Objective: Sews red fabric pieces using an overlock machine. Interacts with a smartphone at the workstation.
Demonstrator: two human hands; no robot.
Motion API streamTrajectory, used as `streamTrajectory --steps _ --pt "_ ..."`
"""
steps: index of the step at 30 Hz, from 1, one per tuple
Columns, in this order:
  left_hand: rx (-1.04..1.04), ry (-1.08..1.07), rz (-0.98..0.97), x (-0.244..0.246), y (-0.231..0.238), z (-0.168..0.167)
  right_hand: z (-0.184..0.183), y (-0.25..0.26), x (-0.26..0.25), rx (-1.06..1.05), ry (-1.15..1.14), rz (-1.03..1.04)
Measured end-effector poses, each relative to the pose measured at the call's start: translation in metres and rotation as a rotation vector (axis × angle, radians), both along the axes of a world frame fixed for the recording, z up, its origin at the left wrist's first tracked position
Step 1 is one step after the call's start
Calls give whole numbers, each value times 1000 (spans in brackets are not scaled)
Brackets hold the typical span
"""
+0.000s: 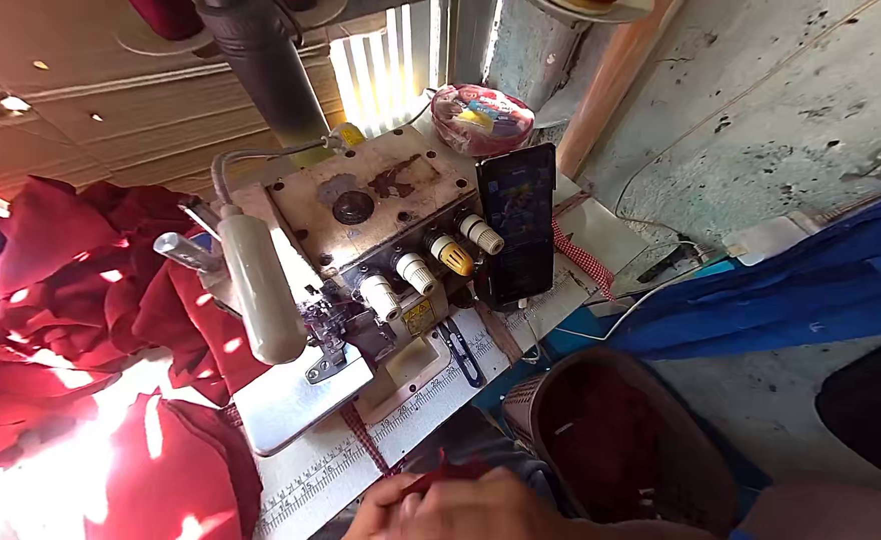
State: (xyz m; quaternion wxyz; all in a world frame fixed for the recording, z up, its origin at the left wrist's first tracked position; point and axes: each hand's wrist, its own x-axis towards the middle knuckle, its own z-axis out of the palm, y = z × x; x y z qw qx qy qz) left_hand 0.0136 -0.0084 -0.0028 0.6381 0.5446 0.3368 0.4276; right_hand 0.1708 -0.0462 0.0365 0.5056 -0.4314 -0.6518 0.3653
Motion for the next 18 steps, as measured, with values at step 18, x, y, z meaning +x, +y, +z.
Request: streamTrajectory --steps 18 --pt "123 87 45 -18 15 -15 -33 32 15 -116 -176 -116"
